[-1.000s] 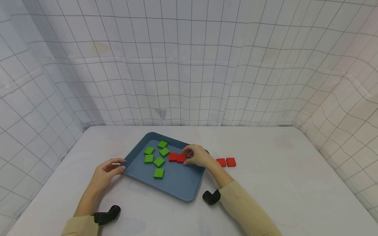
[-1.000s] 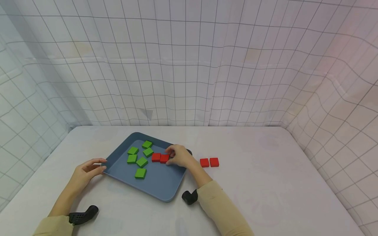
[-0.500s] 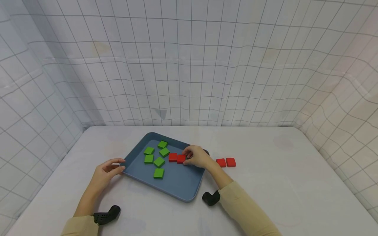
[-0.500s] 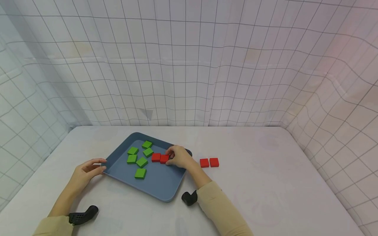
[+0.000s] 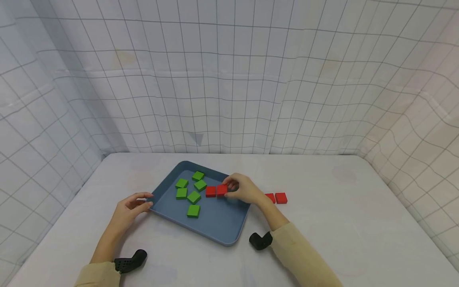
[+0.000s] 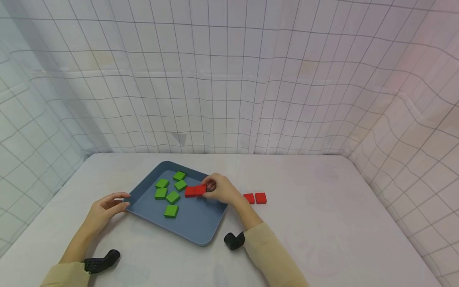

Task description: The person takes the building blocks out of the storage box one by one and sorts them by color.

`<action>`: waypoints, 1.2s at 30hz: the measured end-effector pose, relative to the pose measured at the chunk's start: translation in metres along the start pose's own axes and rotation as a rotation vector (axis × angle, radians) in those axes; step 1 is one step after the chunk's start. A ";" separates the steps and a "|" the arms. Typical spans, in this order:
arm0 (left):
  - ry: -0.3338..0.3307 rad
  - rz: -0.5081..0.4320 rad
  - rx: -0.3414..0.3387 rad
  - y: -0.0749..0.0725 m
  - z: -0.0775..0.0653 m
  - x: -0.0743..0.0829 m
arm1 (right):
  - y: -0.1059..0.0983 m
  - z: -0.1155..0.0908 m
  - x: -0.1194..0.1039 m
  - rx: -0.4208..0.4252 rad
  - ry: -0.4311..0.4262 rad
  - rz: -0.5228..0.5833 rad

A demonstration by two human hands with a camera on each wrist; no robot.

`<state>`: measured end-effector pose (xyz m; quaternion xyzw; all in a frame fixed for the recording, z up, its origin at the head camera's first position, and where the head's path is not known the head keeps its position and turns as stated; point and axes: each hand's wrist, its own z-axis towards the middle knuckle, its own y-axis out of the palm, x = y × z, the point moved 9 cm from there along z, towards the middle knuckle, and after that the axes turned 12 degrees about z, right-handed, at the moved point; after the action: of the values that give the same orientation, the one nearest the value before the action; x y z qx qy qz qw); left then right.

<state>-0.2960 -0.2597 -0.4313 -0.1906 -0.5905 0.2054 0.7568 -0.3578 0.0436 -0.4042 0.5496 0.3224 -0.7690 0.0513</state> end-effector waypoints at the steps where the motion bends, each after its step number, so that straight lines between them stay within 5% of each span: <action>1: -0.001 0.000 0.000 0.000 0.000 0.000 | -0.002 -0.001 -0.002 0.000 -0.016 0.001; 13: -0.026 0.020 -0.008 0.000 -0.001 -0.003 | -0.031 -0.017 -0.007 0.035 -0.038 0.037; 21: -0.032 0.028 -0.012 0.000 -0.001 -0.003 | -0.052 -0.038 -0.035 0.060 -0.009 0.094; 30: -0.026 0.030 -0.010 0.001 0.000 -0.002 | -0.082 -0.052 0.008 0.081 0.001 0.068; 36: -0.016 0.017 -0.008 0.000 0.000 -0.002 | -0.099 -0.069 0.015 0.092 0.007 0.049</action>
<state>-0.2962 -0.2607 -0.4336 -0.1969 -0.5957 0.2107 0.7496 -0.3507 0.1633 -0.3866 0.5617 0.2731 -0.7798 0.0438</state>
